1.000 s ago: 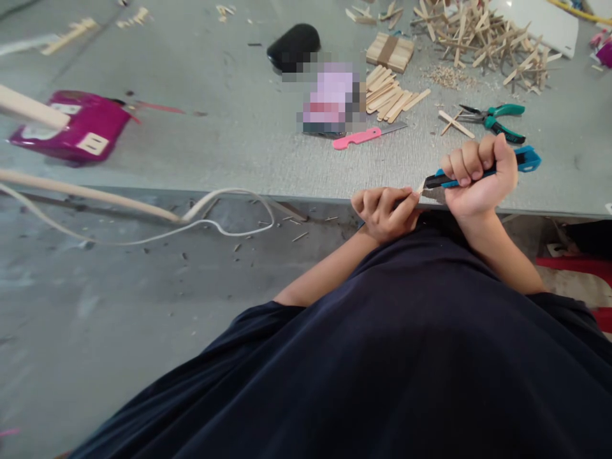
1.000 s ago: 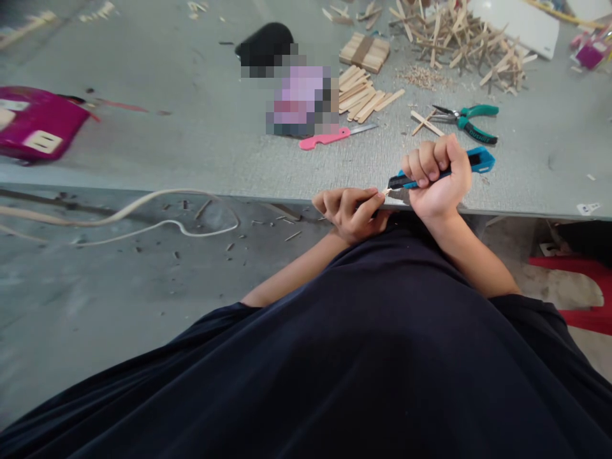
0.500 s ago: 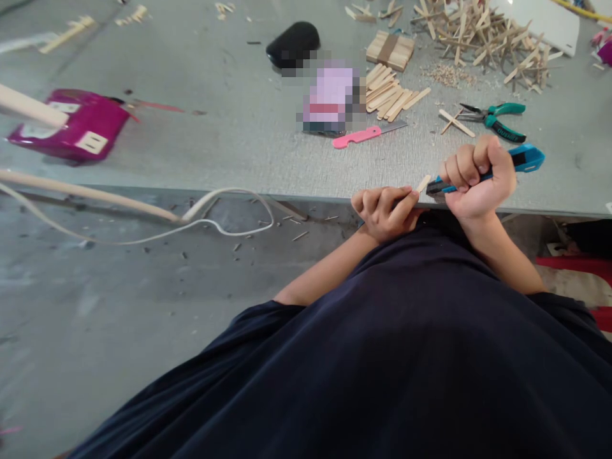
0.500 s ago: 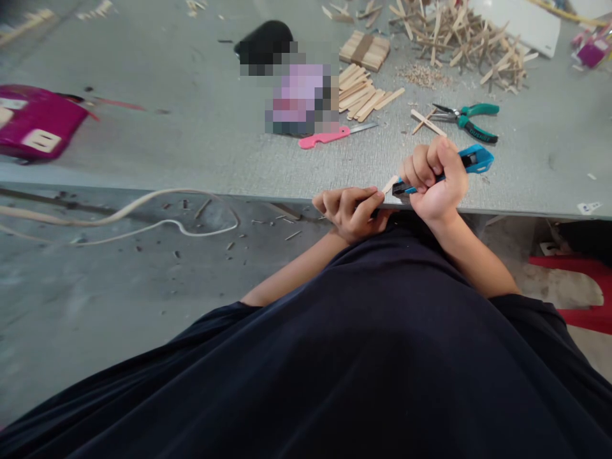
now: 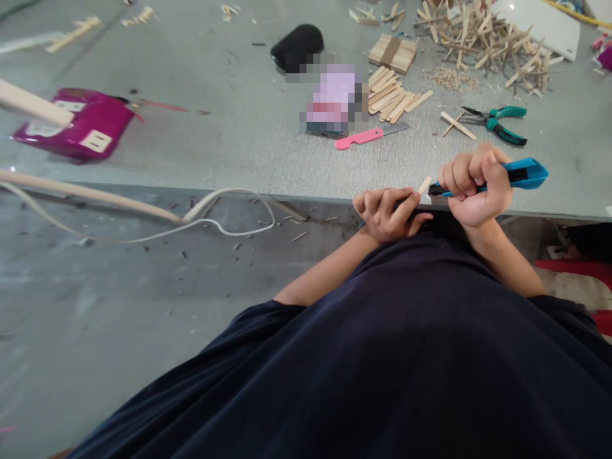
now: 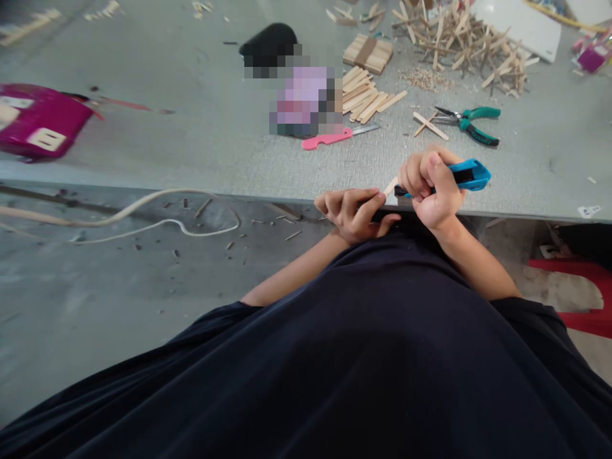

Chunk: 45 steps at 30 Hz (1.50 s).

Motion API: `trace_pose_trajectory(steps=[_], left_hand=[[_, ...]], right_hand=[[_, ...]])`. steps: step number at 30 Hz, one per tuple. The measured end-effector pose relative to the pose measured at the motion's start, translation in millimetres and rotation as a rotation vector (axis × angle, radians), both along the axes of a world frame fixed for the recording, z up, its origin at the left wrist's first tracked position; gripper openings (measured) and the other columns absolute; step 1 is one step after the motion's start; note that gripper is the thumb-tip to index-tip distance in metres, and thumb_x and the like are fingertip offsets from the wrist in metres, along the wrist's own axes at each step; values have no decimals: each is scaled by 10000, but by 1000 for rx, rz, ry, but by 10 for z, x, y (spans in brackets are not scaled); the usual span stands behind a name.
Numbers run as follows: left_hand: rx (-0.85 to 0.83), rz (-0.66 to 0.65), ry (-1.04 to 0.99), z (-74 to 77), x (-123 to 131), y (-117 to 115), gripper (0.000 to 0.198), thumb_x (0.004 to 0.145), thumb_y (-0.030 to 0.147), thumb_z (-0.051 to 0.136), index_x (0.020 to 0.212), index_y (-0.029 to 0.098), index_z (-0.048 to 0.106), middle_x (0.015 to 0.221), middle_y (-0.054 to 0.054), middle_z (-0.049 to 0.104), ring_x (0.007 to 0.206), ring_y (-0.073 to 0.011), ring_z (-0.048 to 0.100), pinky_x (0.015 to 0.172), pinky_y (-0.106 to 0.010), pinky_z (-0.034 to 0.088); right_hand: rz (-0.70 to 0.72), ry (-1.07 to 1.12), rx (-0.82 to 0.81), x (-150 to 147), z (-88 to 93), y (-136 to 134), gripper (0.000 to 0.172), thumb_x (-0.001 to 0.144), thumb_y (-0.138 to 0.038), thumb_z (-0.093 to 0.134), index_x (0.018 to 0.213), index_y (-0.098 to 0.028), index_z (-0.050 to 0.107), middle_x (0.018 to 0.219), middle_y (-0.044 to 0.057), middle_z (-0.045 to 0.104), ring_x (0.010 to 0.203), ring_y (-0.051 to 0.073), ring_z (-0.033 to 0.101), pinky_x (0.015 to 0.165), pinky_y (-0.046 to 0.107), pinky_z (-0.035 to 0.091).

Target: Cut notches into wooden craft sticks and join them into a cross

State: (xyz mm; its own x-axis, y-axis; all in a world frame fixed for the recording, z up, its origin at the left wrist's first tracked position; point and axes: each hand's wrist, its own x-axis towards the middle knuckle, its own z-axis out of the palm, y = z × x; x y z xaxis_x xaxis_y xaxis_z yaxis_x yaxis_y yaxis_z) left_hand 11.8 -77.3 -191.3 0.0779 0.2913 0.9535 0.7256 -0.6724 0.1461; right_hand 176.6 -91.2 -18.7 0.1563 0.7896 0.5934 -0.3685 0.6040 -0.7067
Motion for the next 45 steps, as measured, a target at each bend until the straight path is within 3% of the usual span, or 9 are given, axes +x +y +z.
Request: trace_pose_trajectory(steps=[3,8,14,21,26,29,32,37,45], left_hand=[[62,54,33,81,9,-10,756,1092,1012,522,1240,395,933,1041,-74,924,956,-316,729,999,-574,428],[162,93,36,257,5,-27,646,1199,861,478,1239,399,928,1015,-47,931,887,-287,718,970,-548,426],[216,-7,-20,399,12,-29,445,1281,554,510,1244,361,909,1008,-4,954,854,-252,719,907,-527,424],[193,-52,-77,212,1,25,416,1284,608,535,1319,439,914,1037,18,966,900,-236,745,968,-497,462],[118,78,37,129,-33,11,522,1272,695,462,1225,438,914,1070,24,980,874,-247,776,930,-519,506],[143,-30,-30,117,-44,10,412,1282,616,519,1323,451,894,1113,27,982,915,-241,785,948,-516,500],[17,-135,-51,13,-68,28,461,1271,705,512,1329,446,888,1168,6,982,980,-249,793,978,-526,491],[-248,-133,-19,-186,-98,67,704,1198,930,413,1167,378,848,1179,-2,978,998,-247,776,1011,-537,497],[27,-28,0,-79,-55,57,522,1264,756,467,1202,412,855,1123,20,979,961,-233,763,980,-532,499]], right_hand=[[1,-24,14,-22,28,-43,889,1126,-934,647,660,-294,242,494,-126,109,386,84,68,423,296,168],[-20,-61,22,-35,29,-83,883,1114,-894,703,660,-290,247,492,-124,119,389,83,94,426,290,229],[-33,14,133,47,-83,-15,841,1158,-854,647,690,-287,240,502,-125,117,375,89,86,429,301,256],[-44,38,98,-39,-85,-74,846,1159,-881,609,675,-285,254,494,-114,119,381,105,92,452,324,280],[-79,19,-31,-116,-6,-127,925,1115,-936,627,628,-282,190,459,-113,68,365,105,62,432,328,238],[-104,2,-71,-123,12,-126,961,1071,-1003,615,609,-291,165,448,-112,58,368,108,64,428,331,239],[-108,4,-76,-125,14,-120,976,1061,-1031,597,606,-290,154,445,-112,46,364,108,58,427,334,235],[-46,0,-35,-114,-21,-115,949,1089,-987,626,618,-285,197,456,-113,78,356,108,83,435,334,238],[28,11,75,-107,-64,-118,853,1160,-832,669,648,-272,278,463,-113,130,345,103,113,447,327,264]])
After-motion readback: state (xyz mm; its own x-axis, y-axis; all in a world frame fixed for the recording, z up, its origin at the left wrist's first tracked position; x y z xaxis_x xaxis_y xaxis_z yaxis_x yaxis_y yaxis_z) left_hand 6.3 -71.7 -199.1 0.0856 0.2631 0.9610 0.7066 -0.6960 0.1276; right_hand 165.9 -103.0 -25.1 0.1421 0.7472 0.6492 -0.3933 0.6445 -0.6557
